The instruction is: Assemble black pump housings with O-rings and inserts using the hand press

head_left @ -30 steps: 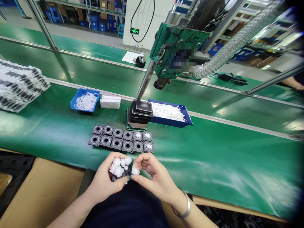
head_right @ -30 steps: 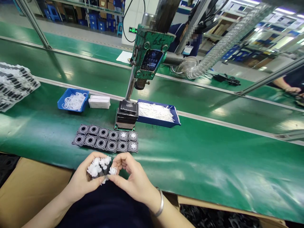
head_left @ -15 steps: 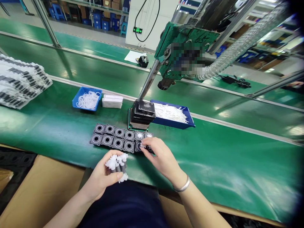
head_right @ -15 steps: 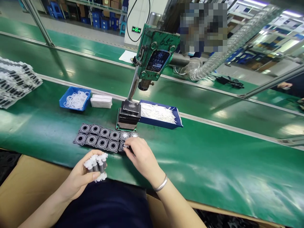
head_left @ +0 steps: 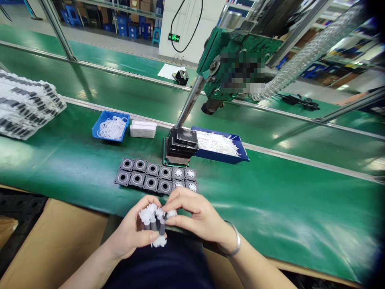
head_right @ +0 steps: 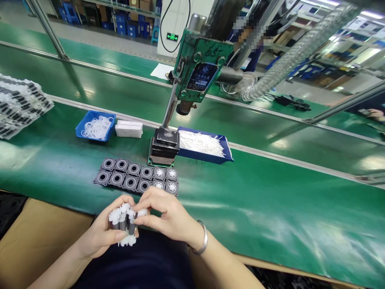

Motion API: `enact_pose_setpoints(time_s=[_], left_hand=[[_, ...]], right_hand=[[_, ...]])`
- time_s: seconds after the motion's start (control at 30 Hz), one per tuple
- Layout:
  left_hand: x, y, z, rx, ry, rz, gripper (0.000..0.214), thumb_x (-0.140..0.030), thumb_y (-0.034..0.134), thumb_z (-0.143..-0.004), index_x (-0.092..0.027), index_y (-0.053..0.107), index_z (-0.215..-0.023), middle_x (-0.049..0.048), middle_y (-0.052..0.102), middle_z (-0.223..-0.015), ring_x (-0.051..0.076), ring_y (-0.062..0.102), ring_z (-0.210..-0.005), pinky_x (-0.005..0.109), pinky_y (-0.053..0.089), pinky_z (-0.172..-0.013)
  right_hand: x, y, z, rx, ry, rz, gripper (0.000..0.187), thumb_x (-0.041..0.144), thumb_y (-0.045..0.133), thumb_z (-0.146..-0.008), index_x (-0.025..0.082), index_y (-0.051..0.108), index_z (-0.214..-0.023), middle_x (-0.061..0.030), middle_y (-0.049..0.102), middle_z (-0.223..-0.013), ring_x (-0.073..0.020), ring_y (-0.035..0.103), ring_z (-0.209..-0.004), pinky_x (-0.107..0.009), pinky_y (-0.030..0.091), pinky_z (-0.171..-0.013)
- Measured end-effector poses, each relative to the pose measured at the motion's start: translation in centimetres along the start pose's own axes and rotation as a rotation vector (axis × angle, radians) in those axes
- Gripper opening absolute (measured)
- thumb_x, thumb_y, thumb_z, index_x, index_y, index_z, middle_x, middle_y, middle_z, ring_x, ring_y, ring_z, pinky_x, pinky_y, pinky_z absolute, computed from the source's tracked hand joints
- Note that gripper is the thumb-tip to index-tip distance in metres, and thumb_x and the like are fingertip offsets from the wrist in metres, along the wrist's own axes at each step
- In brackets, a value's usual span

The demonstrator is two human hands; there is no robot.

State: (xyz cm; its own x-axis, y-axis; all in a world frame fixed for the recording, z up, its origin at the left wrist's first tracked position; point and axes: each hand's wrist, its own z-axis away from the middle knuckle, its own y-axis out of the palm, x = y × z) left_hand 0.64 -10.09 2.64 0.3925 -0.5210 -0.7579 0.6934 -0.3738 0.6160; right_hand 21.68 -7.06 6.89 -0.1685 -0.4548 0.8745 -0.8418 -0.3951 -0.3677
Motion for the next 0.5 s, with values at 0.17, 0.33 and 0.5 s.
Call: enact_pose_setpoints(time_s=[0.17,0.33,0.5], left_hand=[[-0.5,-0.2,-0.1,-0.092,0.065,0.005,0.048,-0.035,0.083,-0.071,-0.022,0.053,-0.107,0.0010,0.053,-0.094,0.013,0.054,-0.077,0.028,0.047,-0.072],[-0.4,-0.3,0.4,-0.132,0.077,-0.012,0.049,-0.038,0.081,-0.073,-0.022,0.052,-0.110,0.0024,0.053,-0.095,0.015,0.052,-0.080,0.029,0.046,-0.073],[-0.5,-0.4,0.8,-0.154,0.108,0.051,0.043,-0.036,0.078,-0.077,-0.023,0.052,-0.109,0.0022,0.053,-0.097,0.015,0.050,-0.082,0.031,0.048,-0.077]], right_hand=[[-2.6,-1.7,-2.2,-0.300,0.032,0.273,0.012,0.022,0.060,-0.097,0.021,0.068,-0.107,-0.0064,0.064,-0.100,-0.0178,0.062,-0.092,-0.032,0.054,-0.079],[-5.4,-1.6,-4.0,-0.129,-0.073,0.622,0.021,0.020,0.048,-0.102,0.019,0.063,-0.116,-0.0120,0.063,-0.109,-0.0222,0.062,-0.102,-0.039,0.056,-0.088],[-2.5,-1.3,-3.2,-0.034,-0.051,0.659,0.034,0.025,0.057,-0.098,0.020,0.054,-0.131,-0.0146,0.059,-0.123,-0.0292,0.056,-0.116,-0.050,0.048,-0.101]])
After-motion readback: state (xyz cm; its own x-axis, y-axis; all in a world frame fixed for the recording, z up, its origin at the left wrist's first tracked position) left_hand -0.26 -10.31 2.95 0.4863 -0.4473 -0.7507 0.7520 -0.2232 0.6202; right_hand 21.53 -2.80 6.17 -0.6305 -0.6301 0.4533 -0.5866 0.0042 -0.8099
